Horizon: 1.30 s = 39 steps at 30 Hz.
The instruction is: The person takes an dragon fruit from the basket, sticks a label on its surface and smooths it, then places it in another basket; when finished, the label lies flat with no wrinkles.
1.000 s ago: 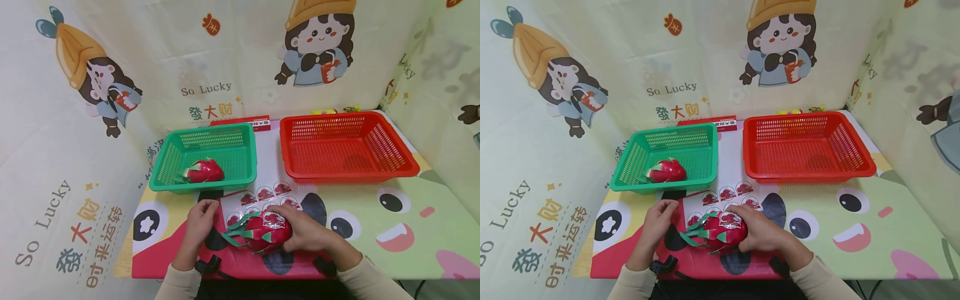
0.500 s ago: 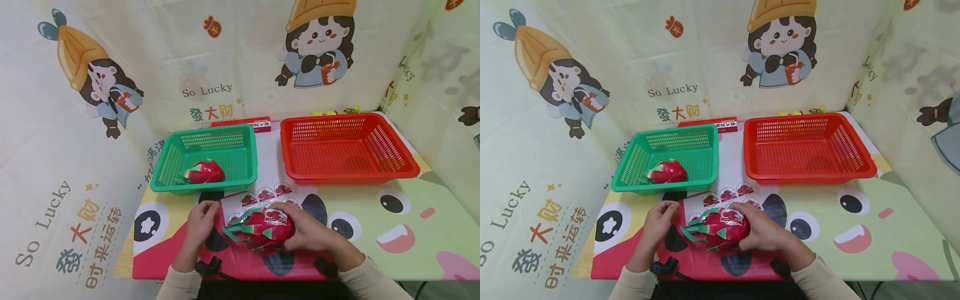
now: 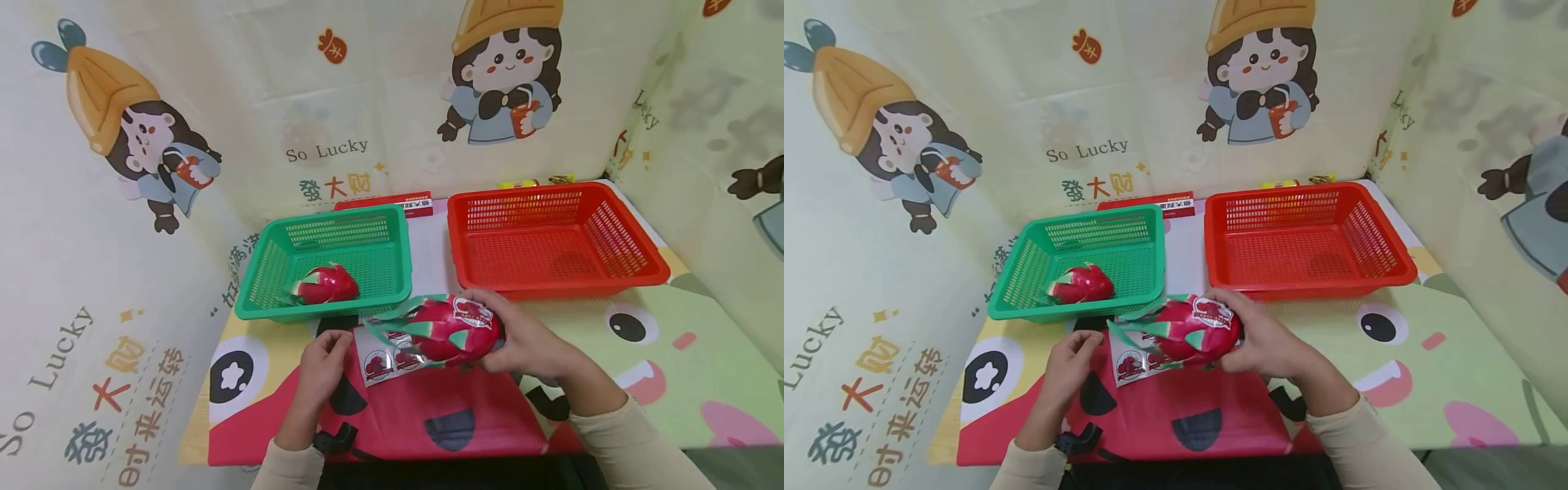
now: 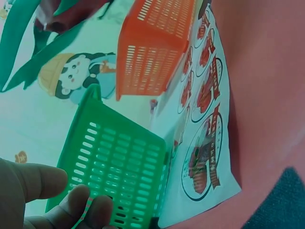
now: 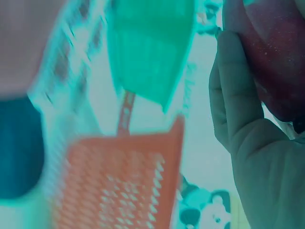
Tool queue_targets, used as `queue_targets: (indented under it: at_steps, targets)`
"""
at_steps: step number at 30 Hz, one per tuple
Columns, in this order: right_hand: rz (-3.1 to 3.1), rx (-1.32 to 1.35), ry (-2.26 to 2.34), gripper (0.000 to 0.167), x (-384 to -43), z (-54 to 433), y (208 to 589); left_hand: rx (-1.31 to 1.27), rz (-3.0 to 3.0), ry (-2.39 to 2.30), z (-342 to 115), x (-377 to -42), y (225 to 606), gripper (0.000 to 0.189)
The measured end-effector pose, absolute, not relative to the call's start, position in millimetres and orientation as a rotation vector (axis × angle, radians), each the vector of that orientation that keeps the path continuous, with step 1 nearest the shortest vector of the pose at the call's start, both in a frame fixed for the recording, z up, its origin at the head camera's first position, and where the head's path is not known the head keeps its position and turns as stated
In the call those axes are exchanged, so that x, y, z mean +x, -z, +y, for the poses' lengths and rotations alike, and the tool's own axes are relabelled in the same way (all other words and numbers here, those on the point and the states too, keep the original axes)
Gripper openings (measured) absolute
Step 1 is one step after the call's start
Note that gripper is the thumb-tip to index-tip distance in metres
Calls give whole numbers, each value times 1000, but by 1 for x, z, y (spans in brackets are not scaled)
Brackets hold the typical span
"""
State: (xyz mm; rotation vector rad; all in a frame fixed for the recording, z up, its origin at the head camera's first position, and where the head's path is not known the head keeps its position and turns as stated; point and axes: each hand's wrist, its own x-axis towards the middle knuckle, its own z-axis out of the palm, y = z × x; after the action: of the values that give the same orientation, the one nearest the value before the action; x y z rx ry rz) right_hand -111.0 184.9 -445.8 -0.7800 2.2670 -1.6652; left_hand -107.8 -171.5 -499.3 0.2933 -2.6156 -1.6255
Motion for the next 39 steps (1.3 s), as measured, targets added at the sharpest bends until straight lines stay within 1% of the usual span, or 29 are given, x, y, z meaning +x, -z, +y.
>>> queue_targets:
  at_steps: [2,7,11,17,21,26,30,33,39]
  targets:
    - [2294,-743,1671,108,-119,193,434,311,-2621,1614,-172,-108,500,28]
    - [2421,-758,1632,102,-136,206,411,328,-2617,1599,-173,-109,501,27]
    - [2463,-783,1627,99,-147,213,400,324,-2613,1593,-174,-110,500,27]
    - [2515,-782,1605,100,-164,226,390,312,-2620,1565,-175,-110,500,27]
    - [2560,-714,1586,98,-176,237,389,312,-2626,1572,-176,-110,500,26]
    - [2596,-574,1567,103,-188,257,392,300,-2620,1581,-176,-110,496,26]
    - [2612,-433,1540,108,-197,275,395,321,-2588,1598,-174,-114,492,33]
    - [2610,-343,1519,109,-203,287,397,356,-2512,1692,-175,-121,490,39]
    - [2592,-284,1503,102,-218,304,405,438,-2317,1902,-180,-132,492,43]
